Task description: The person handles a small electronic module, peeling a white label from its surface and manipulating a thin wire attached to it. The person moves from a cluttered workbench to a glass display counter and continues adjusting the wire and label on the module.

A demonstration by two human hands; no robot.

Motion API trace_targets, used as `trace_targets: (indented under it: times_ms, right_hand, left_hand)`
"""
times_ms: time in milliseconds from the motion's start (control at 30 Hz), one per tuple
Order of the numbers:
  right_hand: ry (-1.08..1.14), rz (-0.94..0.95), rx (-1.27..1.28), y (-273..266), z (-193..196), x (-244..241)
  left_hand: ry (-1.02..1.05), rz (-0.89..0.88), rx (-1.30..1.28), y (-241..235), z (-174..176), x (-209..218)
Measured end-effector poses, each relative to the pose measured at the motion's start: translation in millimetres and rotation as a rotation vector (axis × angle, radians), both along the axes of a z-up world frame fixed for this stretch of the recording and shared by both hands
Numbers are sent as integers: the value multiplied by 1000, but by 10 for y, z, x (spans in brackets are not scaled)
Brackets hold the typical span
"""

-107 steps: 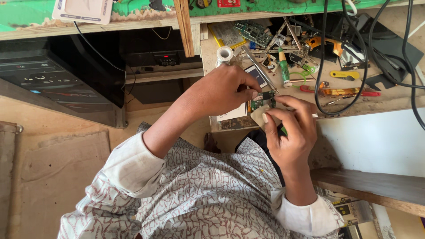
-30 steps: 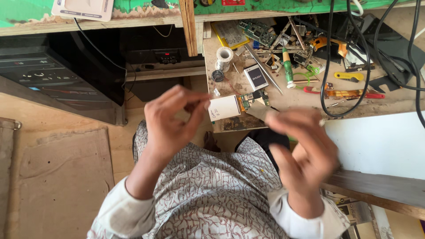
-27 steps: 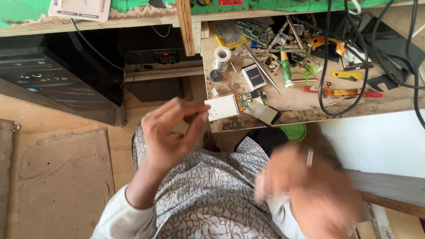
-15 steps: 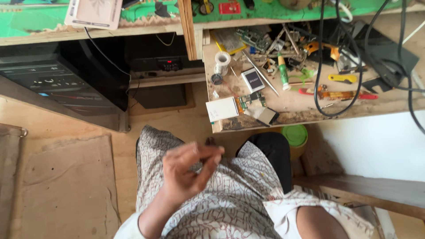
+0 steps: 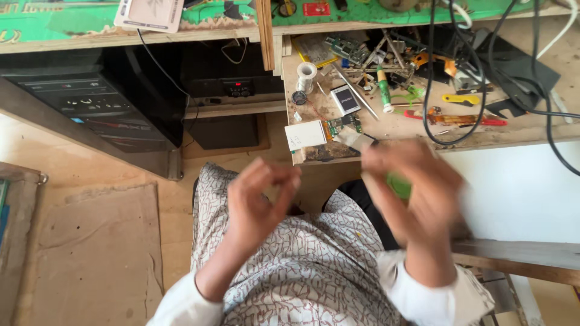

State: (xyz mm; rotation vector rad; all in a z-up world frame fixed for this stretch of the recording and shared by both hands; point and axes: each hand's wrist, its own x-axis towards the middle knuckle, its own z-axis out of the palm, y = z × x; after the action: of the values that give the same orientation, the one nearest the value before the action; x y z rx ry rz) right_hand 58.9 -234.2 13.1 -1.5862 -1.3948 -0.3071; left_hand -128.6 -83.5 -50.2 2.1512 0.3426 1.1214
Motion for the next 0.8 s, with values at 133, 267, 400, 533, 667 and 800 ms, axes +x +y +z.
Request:
trace_targets:
  times_ms: [133,267,400,533,667,800]
  right_hand:
    - [72,-124,-96,196,-157,210]
    - [61,-209,-161,310,-293,284]
    - [68,-282,-267,414,-317,358]
    - [85,-306,-355,480,-304,430]
    - [120,-349,-418,525,-282,466]
    - [110,-355,-451,532,-279,516]
  left_hand:
    - [63,99,-117,223,181,235]
    - [200,147,-324,358,201,411]
    - [353,97,-541,462,90,514]
    - [311,-12,-763,529,6,571]
    - [404,15,-763,566,37,543]
    - [333,5,-692,552,39,547]
